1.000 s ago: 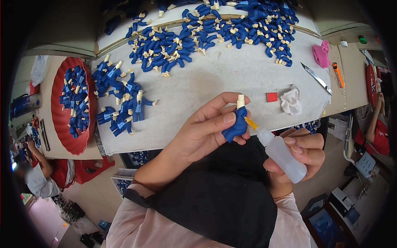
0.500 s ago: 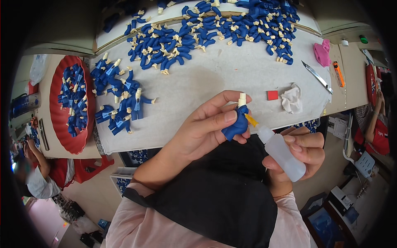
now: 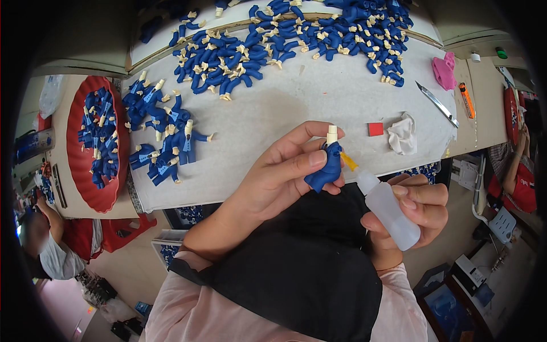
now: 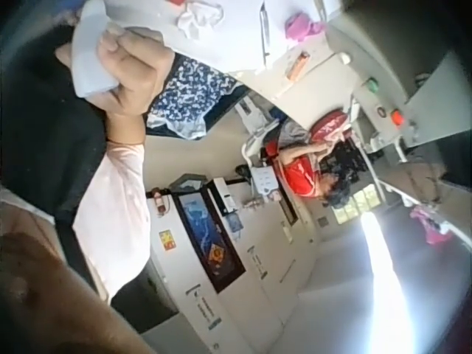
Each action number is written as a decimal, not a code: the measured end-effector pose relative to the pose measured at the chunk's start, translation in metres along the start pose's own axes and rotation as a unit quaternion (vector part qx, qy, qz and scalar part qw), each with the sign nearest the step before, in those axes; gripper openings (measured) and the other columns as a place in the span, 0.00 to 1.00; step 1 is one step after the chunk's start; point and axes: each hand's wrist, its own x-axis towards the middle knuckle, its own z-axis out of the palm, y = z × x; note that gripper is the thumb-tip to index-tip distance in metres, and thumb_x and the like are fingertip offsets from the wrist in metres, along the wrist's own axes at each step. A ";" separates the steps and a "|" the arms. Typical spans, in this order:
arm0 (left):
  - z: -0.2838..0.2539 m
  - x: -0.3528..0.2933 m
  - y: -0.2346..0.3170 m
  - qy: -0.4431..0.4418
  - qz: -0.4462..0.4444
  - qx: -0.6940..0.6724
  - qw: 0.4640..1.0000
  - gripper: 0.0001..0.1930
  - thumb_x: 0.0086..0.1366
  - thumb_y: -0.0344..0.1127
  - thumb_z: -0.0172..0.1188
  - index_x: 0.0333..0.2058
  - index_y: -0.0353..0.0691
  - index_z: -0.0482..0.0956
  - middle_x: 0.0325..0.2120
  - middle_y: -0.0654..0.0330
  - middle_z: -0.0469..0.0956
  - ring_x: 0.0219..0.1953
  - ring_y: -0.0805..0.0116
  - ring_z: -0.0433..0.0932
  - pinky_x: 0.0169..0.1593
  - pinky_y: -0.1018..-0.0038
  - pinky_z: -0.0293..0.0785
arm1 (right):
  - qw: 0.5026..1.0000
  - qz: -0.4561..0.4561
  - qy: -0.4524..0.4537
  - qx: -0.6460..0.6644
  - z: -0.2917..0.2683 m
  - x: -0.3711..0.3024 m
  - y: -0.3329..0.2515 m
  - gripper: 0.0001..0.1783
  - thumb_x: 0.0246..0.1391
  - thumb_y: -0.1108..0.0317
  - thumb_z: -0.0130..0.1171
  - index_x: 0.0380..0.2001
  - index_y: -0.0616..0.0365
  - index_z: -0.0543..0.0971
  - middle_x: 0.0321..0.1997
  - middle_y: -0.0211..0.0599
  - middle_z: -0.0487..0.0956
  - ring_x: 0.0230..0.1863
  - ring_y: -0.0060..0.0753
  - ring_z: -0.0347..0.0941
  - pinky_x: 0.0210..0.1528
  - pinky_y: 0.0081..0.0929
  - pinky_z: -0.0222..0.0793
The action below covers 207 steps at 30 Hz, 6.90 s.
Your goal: The person applies glue from a bottle to small figurine parts and assembles them by hand on a workbench.
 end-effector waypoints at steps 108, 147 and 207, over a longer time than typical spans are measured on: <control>-0.003 -0.003 -0.006 0.056 0.233 0.212 0.948 0.14 0.55 0.22 0.52 0.41 0.36 0.64 0.38 0.55 0.69 0.43 0.71 0.68 0.45 0.76 0.65 | 0.956 0.285 -0.067 0.026 0.028 0.020 -0.002 0.08 0.38 0.81 0.59 0.27 0.64 0.75 0.22 0.32 0.76 0.22 0.14 0.70 0.25 0.10 0.64; -0.007 -0.005 -0.009 0.153 0.399 0.480 0.767 0.15 0.46 0.21 0.59 0.36 0.36 0.75 0.30 0.55 0.74 0.31 0.66 0.73 0.33 0.78 0.69 | 0.951 0.221 -0.187 -0.112 0.029 0.034 -0.015 0.11 0.34 0.77 0.61 0.26 0.61 0.73 0.22 0.38 0.74 0.21 0.34 0.72 0.23 0.21 0.65; -0.006 0.000 -0.017 0.202 0.328 0.551 0.740 0.18 0.49 0.21 0.54 0.42 0.40 0.74 0.26 0.56 0.72 0.26 0.68 0.72 0.27 0.80 0.67 | 0.947 0.227 -0.203 -0.103 0.029 0.023 0.014 0.09 0.35 0.77 0.57 0.25 0.63 0.71 0.22 0.41 0.74 0.24 0.39 0.73 0.26 0.22 0.66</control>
